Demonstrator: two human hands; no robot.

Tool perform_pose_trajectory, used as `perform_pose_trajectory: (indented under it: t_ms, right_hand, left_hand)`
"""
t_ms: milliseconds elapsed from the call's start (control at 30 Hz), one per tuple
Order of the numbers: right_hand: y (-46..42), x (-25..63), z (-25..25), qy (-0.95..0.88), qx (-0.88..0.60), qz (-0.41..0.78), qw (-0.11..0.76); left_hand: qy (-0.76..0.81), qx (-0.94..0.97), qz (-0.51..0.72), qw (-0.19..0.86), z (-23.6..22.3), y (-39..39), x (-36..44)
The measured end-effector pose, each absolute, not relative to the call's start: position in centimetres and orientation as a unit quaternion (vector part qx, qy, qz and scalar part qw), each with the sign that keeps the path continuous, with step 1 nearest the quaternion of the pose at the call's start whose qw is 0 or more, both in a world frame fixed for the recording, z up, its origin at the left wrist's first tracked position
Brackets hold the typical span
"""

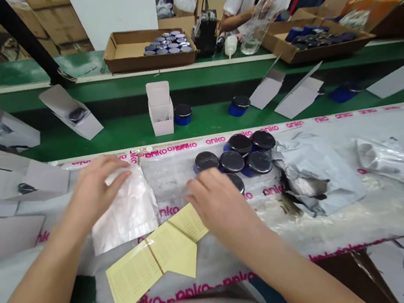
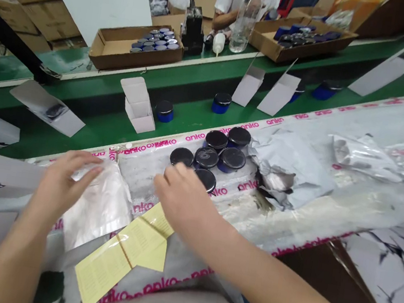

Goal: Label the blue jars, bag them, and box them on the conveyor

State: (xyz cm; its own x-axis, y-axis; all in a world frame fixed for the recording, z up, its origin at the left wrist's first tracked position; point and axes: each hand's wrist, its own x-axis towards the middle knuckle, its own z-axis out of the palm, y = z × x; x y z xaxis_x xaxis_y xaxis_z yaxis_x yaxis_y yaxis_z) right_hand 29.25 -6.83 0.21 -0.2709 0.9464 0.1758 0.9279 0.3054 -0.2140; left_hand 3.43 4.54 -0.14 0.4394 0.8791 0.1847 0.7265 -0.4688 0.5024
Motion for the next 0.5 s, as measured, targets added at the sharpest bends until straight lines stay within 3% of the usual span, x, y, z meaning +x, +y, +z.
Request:
perform_pose_trajectory:
  t_ms: [100,200,300,500]
  right_hand:
    - [-9.5,27.7,-1.1,-0.807,-0.551,0.169,0.128]
    - [-11.4,26.9,-2.6,-0.780,-0.575,0.219,0.119]
    - [-12.1,26.8,-3.2,-0.756,-0.591,0.244,0.142]
    - [-11.3,27.3,-4.1,-0.688,-0.593,0.303,0.288]
  left_hand:
    - [0.359,0.875,0.059,0.319,0.3,1.3,6.0]
    - [0.343,0.877,-0.072,0.329,0.1,-0.8,7.6]
    - [0.352,0.869,-0.074,0.340,-0.2,-1.3,7.9]
    - [0.289,0.853,-0.041,0.432,-1.0,-0.5,7.9]
